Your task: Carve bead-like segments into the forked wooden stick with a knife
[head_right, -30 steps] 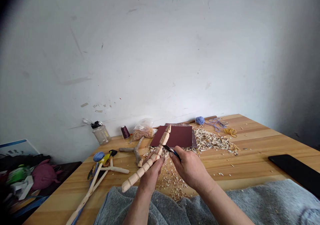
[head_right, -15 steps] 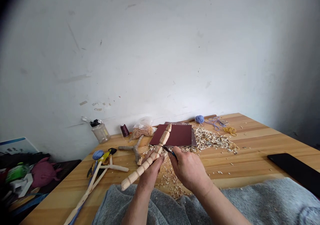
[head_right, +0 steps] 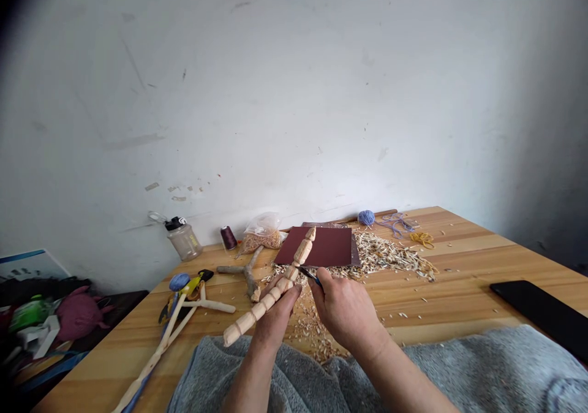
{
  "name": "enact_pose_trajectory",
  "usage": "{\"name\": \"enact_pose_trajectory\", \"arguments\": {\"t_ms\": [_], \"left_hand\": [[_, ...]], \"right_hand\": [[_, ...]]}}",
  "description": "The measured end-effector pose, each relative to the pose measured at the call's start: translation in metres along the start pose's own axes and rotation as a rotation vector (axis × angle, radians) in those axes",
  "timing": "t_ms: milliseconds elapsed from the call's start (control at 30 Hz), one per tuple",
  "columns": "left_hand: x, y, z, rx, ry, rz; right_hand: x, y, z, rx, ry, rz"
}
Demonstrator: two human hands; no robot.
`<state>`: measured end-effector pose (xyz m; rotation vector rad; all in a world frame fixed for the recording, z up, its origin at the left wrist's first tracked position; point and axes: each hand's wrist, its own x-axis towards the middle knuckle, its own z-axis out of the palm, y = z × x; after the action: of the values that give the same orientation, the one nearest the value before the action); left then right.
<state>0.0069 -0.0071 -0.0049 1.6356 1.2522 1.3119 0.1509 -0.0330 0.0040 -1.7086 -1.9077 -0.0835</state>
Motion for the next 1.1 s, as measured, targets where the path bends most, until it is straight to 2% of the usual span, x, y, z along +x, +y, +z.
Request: {"name": "enact_pose_trajectory", "arguments": {"t_ms": [133, 267, 400, 567, 767, 833, 900, 967, 1100], "left_hand": [[0.002, -0.001, 0.002, 0.031, 0.011, 0.006], [0.002, -0.006, 0.005, 0.142, 0.045, 0.077], [0.0, -0.011, 0.008, 0.272, 0.111, 0.11], [-0.001, -0.011, 0.006, 0.401, 0.138, 0.187], [0.001, -0.014, 0.002, 0.562, 0.118, 0.259], [0.002, -0.012, 0.002, 0.498, 0.116, 0.22], [0.003, -0.007, 0.002, 0.372, 0.102, 0.148], [0.002, -0.001, 0.002, 0.253, 0.083, 0.093], [0.001, 0.005, 0.001, 0.18, 0.076, 0.072]], "right_hand": [[0.0, -0.003, 0.001, -0.04, -0.027, 0.027], [0.0, -0.005, 0.0, -0.028, -0.059, 0.073], [0.0, -0.003, -0.001, 0.095, -0.068, 0.078], [0.004, 0.001, -0.003, 0.319, -0.098, 0.112], [0.006, 0.005, -0.008, 0.839, -0.366, 0.184], [0.006, 0.007, -0.01, 1.006, -0.503, 0.165], [0.005, 0.01, -0.013, 1.094, -0.57, 0.113], [0.005, 0.013, -0.015, 1.032, -0.475, 0.084], [0.006, 0.013, -0.014, 0.491, -0.059, 0.028]]}}
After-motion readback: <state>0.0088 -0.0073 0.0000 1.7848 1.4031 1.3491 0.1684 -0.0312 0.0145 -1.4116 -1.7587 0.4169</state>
